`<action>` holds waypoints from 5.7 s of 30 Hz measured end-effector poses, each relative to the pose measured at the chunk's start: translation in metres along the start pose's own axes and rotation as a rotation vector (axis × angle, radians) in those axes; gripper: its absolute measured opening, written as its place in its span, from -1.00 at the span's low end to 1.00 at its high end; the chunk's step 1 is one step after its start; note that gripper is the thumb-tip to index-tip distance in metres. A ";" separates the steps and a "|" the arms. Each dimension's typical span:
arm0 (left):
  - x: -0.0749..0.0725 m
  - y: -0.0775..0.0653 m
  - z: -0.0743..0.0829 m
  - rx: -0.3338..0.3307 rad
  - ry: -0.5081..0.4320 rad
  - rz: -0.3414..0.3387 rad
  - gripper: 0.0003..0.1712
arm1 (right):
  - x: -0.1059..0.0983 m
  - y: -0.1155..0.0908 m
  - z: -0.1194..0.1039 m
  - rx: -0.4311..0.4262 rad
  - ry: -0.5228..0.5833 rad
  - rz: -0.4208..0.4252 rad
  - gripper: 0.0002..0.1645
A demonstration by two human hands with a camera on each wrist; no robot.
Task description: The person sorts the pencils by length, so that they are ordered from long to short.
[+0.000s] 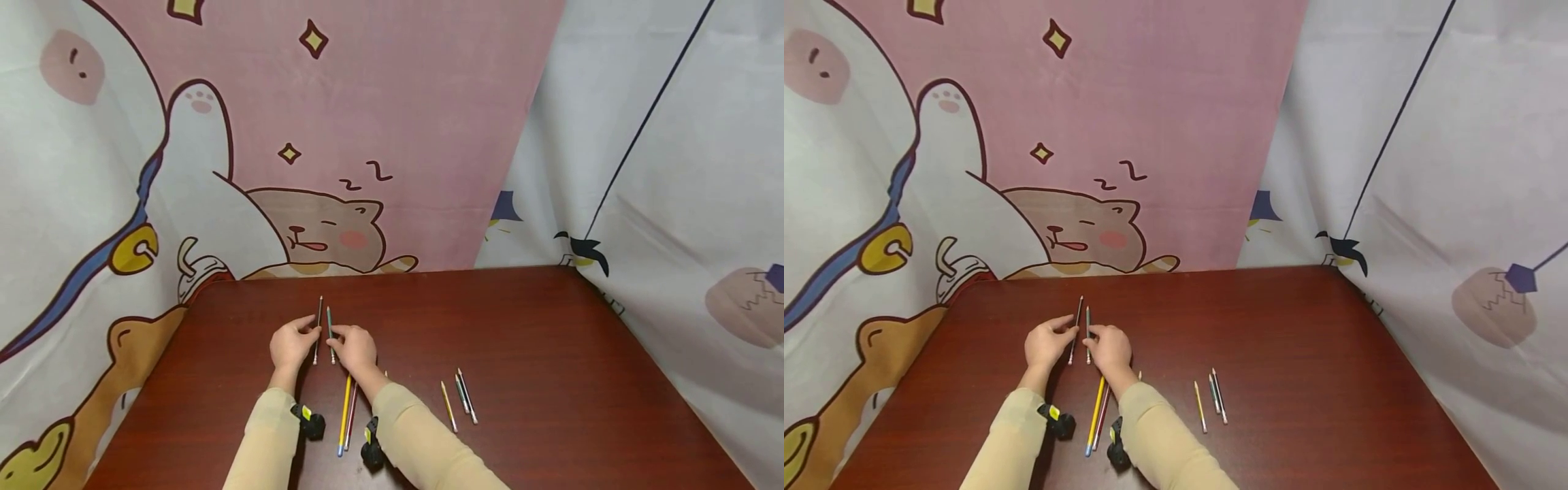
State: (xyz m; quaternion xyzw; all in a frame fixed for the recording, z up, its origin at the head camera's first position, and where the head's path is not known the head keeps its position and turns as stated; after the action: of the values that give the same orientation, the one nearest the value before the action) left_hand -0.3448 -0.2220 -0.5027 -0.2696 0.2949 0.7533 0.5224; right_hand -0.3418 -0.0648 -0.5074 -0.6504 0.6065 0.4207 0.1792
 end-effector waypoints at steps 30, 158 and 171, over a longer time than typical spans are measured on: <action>-0.032 -0.024 -0.016 -0.074 -0.222 -0.110 -0.50 | 0.003 -0.003 -0.005 -0.074 0.120 -0.171 -0.58; 0.003 -0.133 0.043 0.117 -0.351 -0.373 -0.50 | -0.100 -0.125 0.047 -0.305 0.199 -0.227 -0.32; 0.006 -0.133 0.040 0.145 -0.342 -0.357 -0.49 | -0.095 -0.134 0.048 -0.280 0.011 -0.168 -0.17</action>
State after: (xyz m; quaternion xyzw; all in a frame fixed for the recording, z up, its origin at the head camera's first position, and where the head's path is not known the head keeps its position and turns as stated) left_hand -0.2243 -0.1519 -0.5013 -0.1480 0.2034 0.6606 0.7074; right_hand -0.2229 0.0582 -0.5003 -0.7198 0.4861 0.4814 0.1180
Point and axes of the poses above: each hand's wrist, its own y-axis towards the middle knuckle, its own x-axis out of the palm, z = x × y, the point moved 9 cm from there along y, towards the middle knuckle, and after that the axes turned 4 degrees about -x, right-handed, at the moved point
